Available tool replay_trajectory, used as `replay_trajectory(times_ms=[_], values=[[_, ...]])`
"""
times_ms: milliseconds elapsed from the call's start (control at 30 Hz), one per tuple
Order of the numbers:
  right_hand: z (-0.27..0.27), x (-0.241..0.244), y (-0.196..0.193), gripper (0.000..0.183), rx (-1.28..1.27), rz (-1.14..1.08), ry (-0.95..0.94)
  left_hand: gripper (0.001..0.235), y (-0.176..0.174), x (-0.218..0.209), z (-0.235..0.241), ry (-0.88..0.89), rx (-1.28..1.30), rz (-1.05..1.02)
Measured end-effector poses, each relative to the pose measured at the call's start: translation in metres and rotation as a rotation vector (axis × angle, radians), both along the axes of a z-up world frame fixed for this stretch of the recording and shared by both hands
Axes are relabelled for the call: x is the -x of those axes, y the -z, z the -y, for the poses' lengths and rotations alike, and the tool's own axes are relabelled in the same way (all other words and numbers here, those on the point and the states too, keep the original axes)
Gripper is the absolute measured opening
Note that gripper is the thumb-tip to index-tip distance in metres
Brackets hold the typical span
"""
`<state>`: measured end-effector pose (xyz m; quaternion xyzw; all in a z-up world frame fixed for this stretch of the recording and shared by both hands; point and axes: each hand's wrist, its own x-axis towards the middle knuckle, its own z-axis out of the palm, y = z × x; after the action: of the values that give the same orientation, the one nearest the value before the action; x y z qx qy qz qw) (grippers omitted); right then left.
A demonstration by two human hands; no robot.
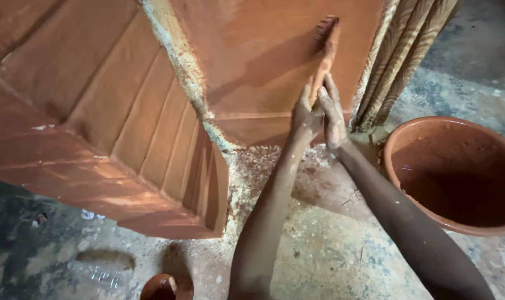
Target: The person paints a wooden door with brown paint using a brush. They repeatedly dip the brush into a bucket of paint and apply it to the door surface, covering the panels and edges.
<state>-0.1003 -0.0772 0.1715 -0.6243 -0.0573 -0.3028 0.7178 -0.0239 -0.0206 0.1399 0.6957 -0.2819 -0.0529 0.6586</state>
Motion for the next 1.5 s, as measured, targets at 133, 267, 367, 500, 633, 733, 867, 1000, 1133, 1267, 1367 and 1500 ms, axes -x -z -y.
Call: replay_trajectory(times_ms=[133,267,367,500,633,733,867,1000,1133,1267,1367,1500], values=[[0.003,0.002,-0.007,0.077,0.025,-0.146,-0.115,0.057,0.009,-0.011,-0.021,-0.244,-0.153,0.241],[-0.001,0.004,-0.019,0.075,0.036,-0.227,-0.109,0.053,0.017,-0.029,-0.039,0.168,0.747,-0.445],[-0.008,0.007,-0.02,0.074,0.078,-0.305,-0.082,0.054,0.014,-0.044,-0.081,-0.259,0.401,0.124],[-0.011,0.012,-0.018,0.076,0.109,-0.432,-0.033,0.058,-0.006,-0.052,-0.139,-0.689,-0.003,0.263],[-0.011,0.016,-0.021,0.078,0.141,-0.547,0.006,0.064,-0.025,-0.04,-0.14,-0.949,0.04,0.457],[-0.011,0.018,-0.019,0.08,0.172,-0.562,0.024,0.063,-0.031,-0.028,-0.117,-0.846,0.332,0.508],[-0.011,0.015,-0.016,0.079,0.171,-0.544,0.009,0.043,-0.041,-0.021,-0.095,-0.363,0.451,0.105],[-0.017,0.005,-0.013,0.076,0.16,-0.538,-0.027,0.051,-0.029,-0.003,-0.1,-0.203,0.185,0.905],[-0.022,-0.003,-0.013,0.074,0.139,-0.517,-0.056,0.048,-0.02,-0.024,-0.114,-0.267,0.018,0.762],[-0.023,0.001,-0.016,0.075,0.165,-0.543,-0.04,0.047,-0.017,-0.046,-0.151,-0.495,0.041,0.106],[-0.02,0.008,-0.021,0.076,0.186,-0.563,-0.012,0.059,-0.019,-0.049,-0.166,-1.111,-0.154,0.765],[-0.016,0.012,-0.024,0.077,0.195,-0.572,0.009,0.057,-0.025,-0.05,-0.14,-0.781,0.192,0.693]])
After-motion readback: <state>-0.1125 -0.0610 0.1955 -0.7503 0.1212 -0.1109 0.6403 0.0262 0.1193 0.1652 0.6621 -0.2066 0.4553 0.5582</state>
